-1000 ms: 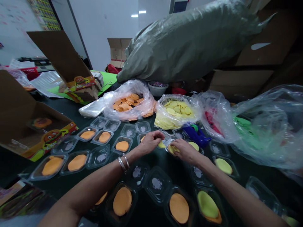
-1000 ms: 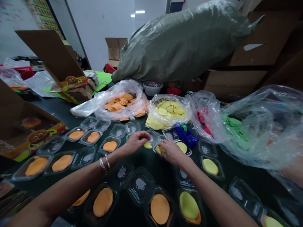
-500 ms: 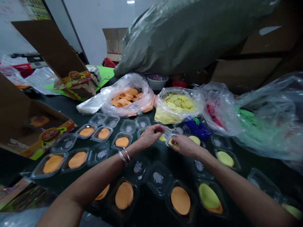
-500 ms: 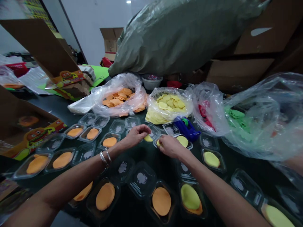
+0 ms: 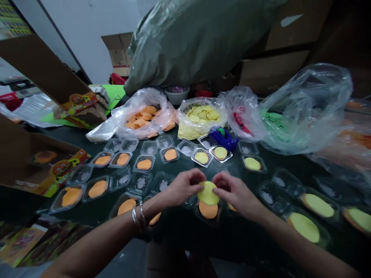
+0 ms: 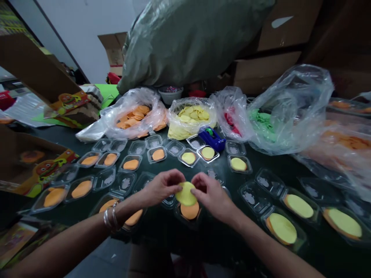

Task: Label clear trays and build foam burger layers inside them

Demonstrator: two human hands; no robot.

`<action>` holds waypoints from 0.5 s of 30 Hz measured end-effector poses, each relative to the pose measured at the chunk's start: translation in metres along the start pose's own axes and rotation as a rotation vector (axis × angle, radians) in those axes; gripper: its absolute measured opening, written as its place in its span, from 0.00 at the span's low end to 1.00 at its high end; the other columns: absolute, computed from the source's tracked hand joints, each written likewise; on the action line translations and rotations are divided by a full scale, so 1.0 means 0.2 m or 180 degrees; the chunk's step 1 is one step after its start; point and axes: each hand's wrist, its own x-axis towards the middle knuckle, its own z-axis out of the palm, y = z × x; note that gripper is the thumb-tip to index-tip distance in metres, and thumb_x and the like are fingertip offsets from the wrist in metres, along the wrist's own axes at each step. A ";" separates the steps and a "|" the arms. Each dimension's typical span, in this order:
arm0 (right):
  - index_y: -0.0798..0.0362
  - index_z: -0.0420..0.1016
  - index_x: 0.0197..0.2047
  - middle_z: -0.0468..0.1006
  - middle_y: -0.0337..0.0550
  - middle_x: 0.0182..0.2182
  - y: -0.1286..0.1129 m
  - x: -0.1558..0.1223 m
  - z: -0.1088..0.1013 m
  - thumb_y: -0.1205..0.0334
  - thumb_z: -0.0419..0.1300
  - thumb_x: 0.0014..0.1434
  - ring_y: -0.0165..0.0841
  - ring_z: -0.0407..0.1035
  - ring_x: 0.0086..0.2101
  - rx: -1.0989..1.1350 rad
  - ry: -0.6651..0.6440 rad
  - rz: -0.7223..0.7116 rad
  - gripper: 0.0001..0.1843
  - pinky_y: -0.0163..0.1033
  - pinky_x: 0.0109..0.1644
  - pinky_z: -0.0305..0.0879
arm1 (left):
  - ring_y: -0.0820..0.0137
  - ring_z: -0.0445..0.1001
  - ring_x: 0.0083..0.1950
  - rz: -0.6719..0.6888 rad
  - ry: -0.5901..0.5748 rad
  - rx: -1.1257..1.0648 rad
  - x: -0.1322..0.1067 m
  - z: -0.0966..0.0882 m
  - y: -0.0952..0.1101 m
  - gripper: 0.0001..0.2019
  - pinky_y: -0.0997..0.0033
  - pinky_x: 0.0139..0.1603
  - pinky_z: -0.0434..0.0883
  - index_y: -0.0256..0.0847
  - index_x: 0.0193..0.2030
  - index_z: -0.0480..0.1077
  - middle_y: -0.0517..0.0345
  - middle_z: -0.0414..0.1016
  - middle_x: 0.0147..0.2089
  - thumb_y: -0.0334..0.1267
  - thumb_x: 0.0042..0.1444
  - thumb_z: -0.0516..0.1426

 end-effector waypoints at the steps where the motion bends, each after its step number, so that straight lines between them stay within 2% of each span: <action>1: 0.51 0.67 0.34 0.73 0.37 0.27 0.04 -0.05 0.02 0.59 0.58 0.55 0.31 0.67 0.29 -0.0371 0.0036 -0.0019 0.05 0.36 0.32 0.61 | 0.75 0.66 0.31 -0.0094 -0.0108 0.0273 -0.02 0.03 -0.02 0.05 0.77 0.31 0.64 0.37 0.38 0.68 0.62 0.69 0.31 0.33 0.53 0.57; 3: 0.50 0.66 0.32 0.71 0.36 0.25 0.10 -0.11 0.04 0.63 0.57 0.56 0.32 0.66 0.27 -0.1110 0.0066 -0.0023 0.02 0.36 0.31 0.60 | 0.75 0.66 0.31 -0.0165 -0.0287 0.0884 -0.04 0.08 -0.05 0.05 0.77 0.31 0.63 0.38 0.37 0.69 0.62 0.70 0.31 0.31 0.53 0.55; 6: 0.51 0.70 0.34 0.73 0.41 0.31 0.14 -0.16 0.05 0.67 0.56 0.58 0.34 0.68 0.32 -0.1927 -0.0020 -0.0248 0.03 0.39 0.36 0.61 | 0.73 0.68 0.33 0.0056 -0.0355 0.1810 -0.07 0.08 -0.03 0.06 0.75 0.34 0.63 0.38 0.37 0.70 0.59 0.72 0.34 0.28 0.53 0.54; 8: 0.51 0.72 0.37 0.73 0.44 0.36 0.14 -0.19 0.02 0.67 0.53 0.62 0.36 0.68 0.36 -0.2204 0.0073 -0.0518 0.07 0.39 0.40 0.62 | 0.71 0.68 0.35 0.0303 -0.0256 0.2361 -0.08 0.07 0.01 0.06 0.74 0.36 0.64 0.38 0.38 0.70 0.57 0.72 0.36 0.28 0.56 0.53; 10: 0.51 0.72 0.39 0.73 0.45 0.37 0.14 -0.23 0.00 0.67 0.50 0.64 0.36 0.67 0.37 -0.2346 0.0214 -0.0734 0.10 0.39 0.39 0.62 | 0.70 0.68 0.37 0.0513 -0.0282 0.2787 -0.10 0.07 0.04 0.08 0.73 0.39 0.64 0.38 0.40 0.69 0.56 0.72 0.38 0.28 0.59 0.50; 13: 0.53 0.72 0.36 0.74 0.44 0.34 0.16 -0.28 0.02 0.70 0.52 0.63 0.37 0.66 0.36 -0.2666 0.0221 -0.1063 0.09 0.41 0.39 0.62 | 0.69 0.68 0.41 0.0997 -0.0853 0.3283 -0.11 0.12 0.04 0.09 0.72 0.43 0.65 0.38 0.43 0.69 0.54 0.72 0.41 0.28 0.61 0.49; 15: 0.54 0.72 0.34 0.74 0.43 0.32 0.19 -0.28 0.07 0.74 0.55 0.59 0.38 0.66 0.34 -0.2915 0.0190 -0.1361 0.08 0.42 0.38 0.62 | 0.68 0.68 0.42 0.1220 -0.1253 0.3670 -0.11 0.17 0.02 0.06 0.70 0.45 0.64 0.39 0.40 0.69 0.54 0.73 0.41 0.30 0.61 0.51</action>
